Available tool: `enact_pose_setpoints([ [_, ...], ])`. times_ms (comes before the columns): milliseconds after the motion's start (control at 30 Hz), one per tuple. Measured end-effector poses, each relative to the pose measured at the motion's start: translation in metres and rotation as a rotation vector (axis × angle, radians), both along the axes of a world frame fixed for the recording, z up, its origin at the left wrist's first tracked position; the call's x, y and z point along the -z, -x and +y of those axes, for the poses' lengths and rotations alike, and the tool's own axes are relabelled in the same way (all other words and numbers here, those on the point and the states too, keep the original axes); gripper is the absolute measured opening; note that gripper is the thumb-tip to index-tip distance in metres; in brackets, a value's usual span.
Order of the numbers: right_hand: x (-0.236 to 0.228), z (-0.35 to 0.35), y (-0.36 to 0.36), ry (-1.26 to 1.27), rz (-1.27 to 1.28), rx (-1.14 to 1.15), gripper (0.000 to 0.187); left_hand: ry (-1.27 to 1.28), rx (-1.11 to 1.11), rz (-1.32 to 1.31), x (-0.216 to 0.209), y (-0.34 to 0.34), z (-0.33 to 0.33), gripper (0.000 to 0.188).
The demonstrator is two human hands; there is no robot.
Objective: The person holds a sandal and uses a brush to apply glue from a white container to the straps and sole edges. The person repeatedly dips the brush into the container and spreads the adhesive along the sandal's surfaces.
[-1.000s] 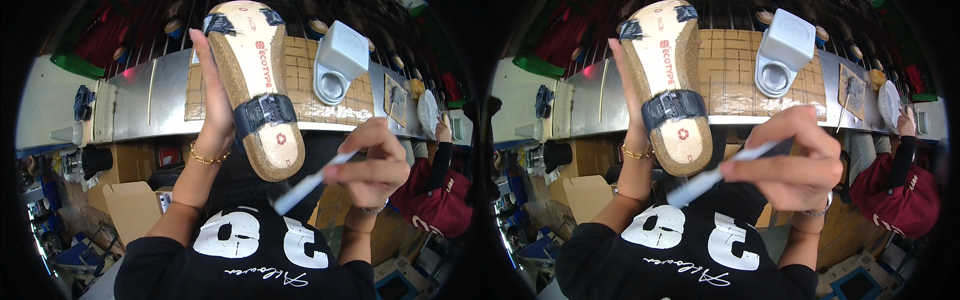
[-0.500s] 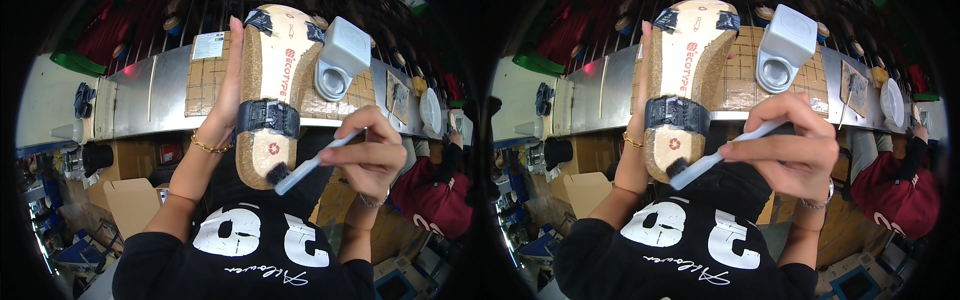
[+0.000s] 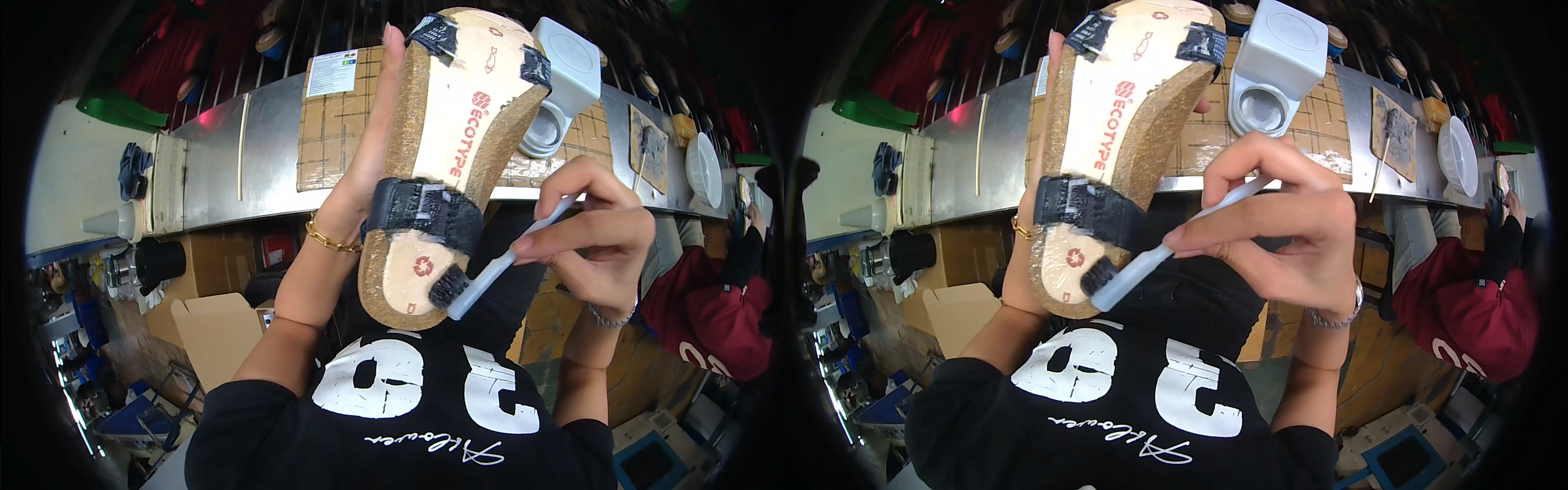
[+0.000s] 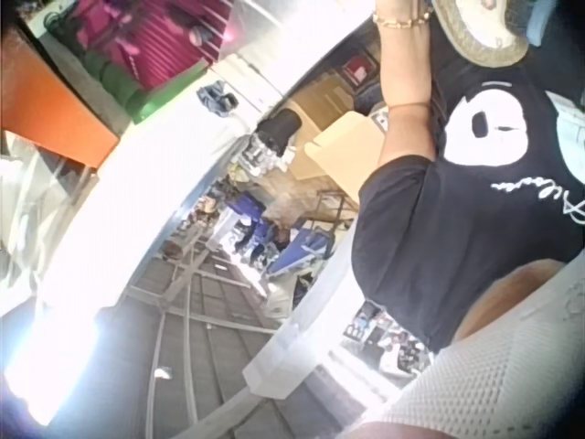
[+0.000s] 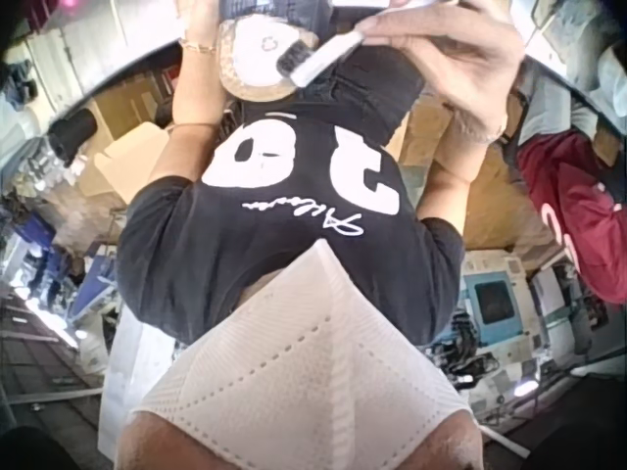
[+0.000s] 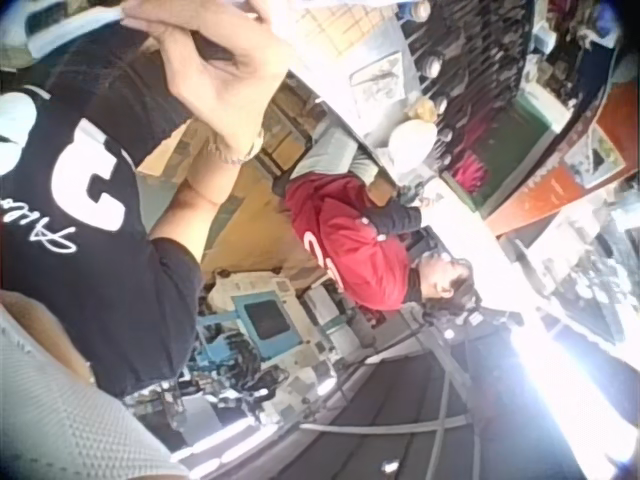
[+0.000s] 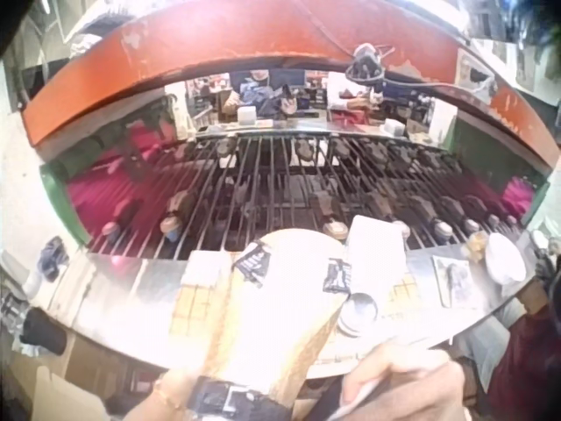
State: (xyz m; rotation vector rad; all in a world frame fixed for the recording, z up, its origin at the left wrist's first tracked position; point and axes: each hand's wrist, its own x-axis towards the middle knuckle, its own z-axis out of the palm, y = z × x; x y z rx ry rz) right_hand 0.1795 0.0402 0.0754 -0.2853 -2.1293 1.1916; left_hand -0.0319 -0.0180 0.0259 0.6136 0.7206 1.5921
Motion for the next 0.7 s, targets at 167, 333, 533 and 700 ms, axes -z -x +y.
enact_pose_setpoints([
  [167,0.0,0.009,-0.009,0.026,0.029,-0.171,0.024,0.003,-0.03,0.035,-0.001,0.001,0.002,0.083],
  [333,0.004,0.009,-0.003,0.074,0.006,-0.127,0.021,-0.064,-0.008,0.037,0.005,0.005,-0.003,0.09],
  [533,-0.003,0.005,0.005,0.026,-0.003,-0.1,0.023,-0.165,0.071,-0.113,0.001,0.009,-0.012,0.09],
  [700,0.004,0.012,-0.01,0.132,-0.069,-0.162,0.021,-0.122,0.025,0.016,0.008,0.017,-0.012,0.092],
])
